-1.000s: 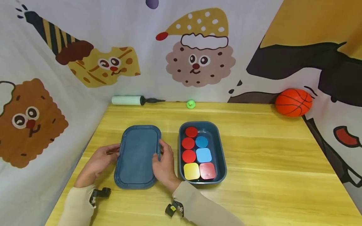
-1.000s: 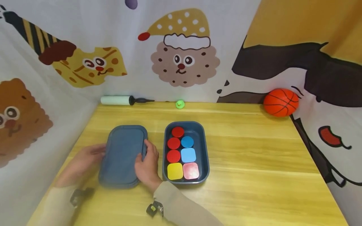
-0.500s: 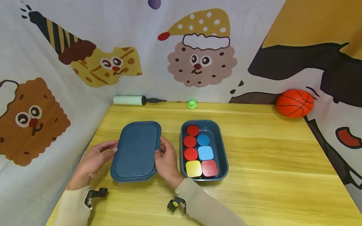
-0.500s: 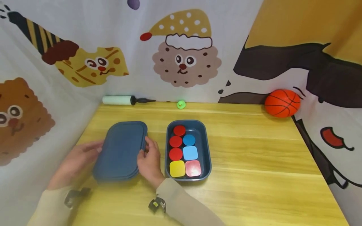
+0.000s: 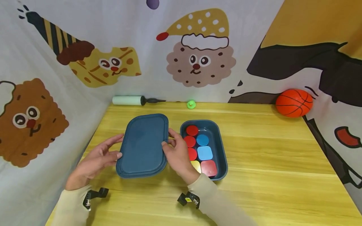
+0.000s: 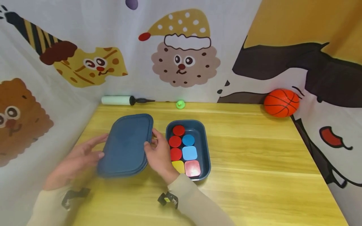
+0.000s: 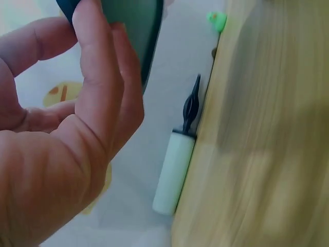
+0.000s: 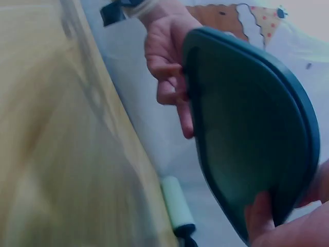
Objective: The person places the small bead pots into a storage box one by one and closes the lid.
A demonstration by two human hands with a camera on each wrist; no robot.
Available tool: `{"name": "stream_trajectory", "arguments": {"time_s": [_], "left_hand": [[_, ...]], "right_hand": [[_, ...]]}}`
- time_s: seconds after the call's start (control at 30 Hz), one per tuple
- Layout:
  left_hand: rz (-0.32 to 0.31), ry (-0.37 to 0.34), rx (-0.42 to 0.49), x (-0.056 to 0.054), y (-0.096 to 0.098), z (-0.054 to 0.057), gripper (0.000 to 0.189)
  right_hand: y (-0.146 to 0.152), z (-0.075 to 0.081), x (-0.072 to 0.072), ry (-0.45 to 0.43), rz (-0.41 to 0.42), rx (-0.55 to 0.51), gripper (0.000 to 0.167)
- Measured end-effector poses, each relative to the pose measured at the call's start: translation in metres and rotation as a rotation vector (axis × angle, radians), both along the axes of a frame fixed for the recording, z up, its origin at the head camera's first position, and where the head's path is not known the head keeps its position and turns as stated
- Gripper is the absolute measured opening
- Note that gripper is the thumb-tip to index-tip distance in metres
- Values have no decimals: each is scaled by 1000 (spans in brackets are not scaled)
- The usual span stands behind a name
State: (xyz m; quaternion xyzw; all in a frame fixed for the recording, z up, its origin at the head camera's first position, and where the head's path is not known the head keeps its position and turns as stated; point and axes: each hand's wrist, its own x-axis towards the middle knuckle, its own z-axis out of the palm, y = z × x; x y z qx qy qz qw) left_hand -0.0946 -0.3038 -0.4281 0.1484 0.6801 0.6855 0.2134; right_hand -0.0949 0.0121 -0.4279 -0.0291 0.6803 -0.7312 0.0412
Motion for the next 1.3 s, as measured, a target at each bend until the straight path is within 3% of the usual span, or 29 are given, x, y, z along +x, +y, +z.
{"name": "stream_trajectory", "arguments": {"time_s": [0.17,0.4,0.77,1.03,1.17,1.3], "left_hand": [[0,3,17,-3,19,5,71],[-13,7,-9,-9,49,7,70],[-10,-20,-40,-14,96,10,72],[-79,-16,-84,-15,121,6,97],[-62,-1,-114,-18,134,7,102],[-11,47,-145,-27,146,9,82]], "right_hand": [[32,7,-5,-24,57,43,66],[75,14,-14,-66,53,147,66],[128,19,-38,-7,45,216,60],[162,26,-48,-3,80,273,57],[176,34,-49,3,70,313,51],[188,45,-47,33,31,370,42]]}}
